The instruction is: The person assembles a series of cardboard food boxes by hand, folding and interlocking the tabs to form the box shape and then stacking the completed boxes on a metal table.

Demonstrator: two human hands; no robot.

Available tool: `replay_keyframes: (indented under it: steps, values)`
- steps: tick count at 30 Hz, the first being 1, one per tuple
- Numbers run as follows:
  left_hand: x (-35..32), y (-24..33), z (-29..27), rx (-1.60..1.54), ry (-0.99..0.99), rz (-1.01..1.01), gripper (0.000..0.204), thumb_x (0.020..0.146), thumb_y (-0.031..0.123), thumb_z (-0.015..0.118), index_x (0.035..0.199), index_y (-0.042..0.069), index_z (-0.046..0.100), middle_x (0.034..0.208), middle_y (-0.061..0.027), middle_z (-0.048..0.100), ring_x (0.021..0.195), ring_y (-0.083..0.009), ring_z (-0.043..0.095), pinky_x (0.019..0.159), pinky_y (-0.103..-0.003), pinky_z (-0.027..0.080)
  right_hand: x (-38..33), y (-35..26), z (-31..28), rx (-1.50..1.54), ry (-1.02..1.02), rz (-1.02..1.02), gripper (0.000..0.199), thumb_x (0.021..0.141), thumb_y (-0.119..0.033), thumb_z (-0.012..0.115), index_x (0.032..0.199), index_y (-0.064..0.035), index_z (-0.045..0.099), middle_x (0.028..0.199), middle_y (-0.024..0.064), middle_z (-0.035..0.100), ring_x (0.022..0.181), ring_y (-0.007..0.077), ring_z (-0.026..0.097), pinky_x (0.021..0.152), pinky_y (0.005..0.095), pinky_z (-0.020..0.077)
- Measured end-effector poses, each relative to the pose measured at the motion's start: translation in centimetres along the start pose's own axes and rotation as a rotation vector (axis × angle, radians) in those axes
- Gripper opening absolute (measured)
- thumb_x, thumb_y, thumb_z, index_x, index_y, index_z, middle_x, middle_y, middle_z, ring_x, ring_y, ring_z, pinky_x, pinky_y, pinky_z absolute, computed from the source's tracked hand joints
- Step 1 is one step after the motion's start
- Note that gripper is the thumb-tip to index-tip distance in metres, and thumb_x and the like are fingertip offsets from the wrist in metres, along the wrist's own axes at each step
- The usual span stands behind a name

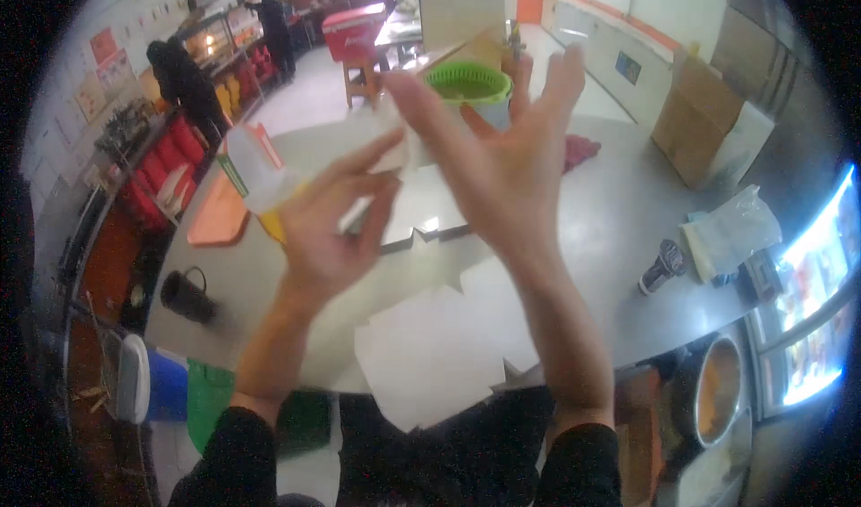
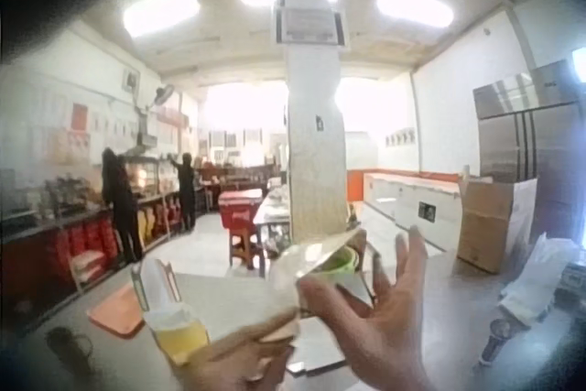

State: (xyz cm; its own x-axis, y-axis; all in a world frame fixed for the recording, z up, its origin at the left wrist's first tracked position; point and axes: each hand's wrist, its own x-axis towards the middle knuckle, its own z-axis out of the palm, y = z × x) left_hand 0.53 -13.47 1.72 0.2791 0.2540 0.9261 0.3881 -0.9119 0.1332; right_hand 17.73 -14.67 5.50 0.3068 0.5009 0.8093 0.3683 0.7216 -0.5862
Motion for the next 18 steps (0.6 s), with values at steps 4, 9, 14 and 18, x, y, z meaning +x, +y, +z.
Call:
replay_keyframes:
  steps: [4,9,14,18]
  values:
    - [0.6,-0.5,3.4,-0.033,0.108,0.088,0.019,0.083,0.001,0.077,0.101,-0.001,0.071,0.133,-0.0220,0.067,0.113,-0.0372,0.070,0.094,-0.039,0.059,3.3,0.3,3.0,-0.222,0.136,-0.108,0.093,0.090,-0.019,0.081,0.151,0.0153,0.020,0.127,0.0312,0.061,0.121,0.0406,0.063,0.096,0.0454,0.0553]
    - [1.9,-4.0,3.4,-0.847,0.330,-0.290,0.052,0.087,0.029,0.078,0.126,-0.004,0.066,0.137,-0.0229,0.063,0.129,-0.0314,0.062,0.113,-0.045,0.047,4.5,2.8,3.8,-0.353,-0.107,-0.265,0.044,0.086,-0.004,0.075,0.129,-0.0003,0.066,0.112,0.0186,0.073,0.110,0.0376,0.068,0.098,0.0451,0.0535]
    - [3.7,-5.3,-1.1,-0.732,0.359,-0.644,0.032,0.102,0.021,0.069,0.124,-0.002,0.068,0.120,-0.0125,0.072,0.109,-0.0203,0.072,0.093,-0.037,0.062,4.5,4.3,4.2,-0.239,-0.385,-0.666,0.034,0.080,0.005,0.073,0.111,-0.0064,0.077,0.117,0.0125,0.075,0.112,0.0296,0.070,0.096,0.0433,0.0559]
    - [2.2,-8.2,-2.3,-1.085,0.165,-0.659,0.027,0.103,0.014,0.065,0.125,-0.002,0.068,0.115,-0.0129,0.074,0.105,-0.0207,0.073,0.093,-0.037,0.063,3.2,2.4,4.5,-0.201,-0.397,-0.493,0.026,0.081,0.001,0.079,0.106,-0.0060,0.078,0.112,0.0125,0.076,0.105,0.0263,0.073,0.087,0.0358,0.0581]
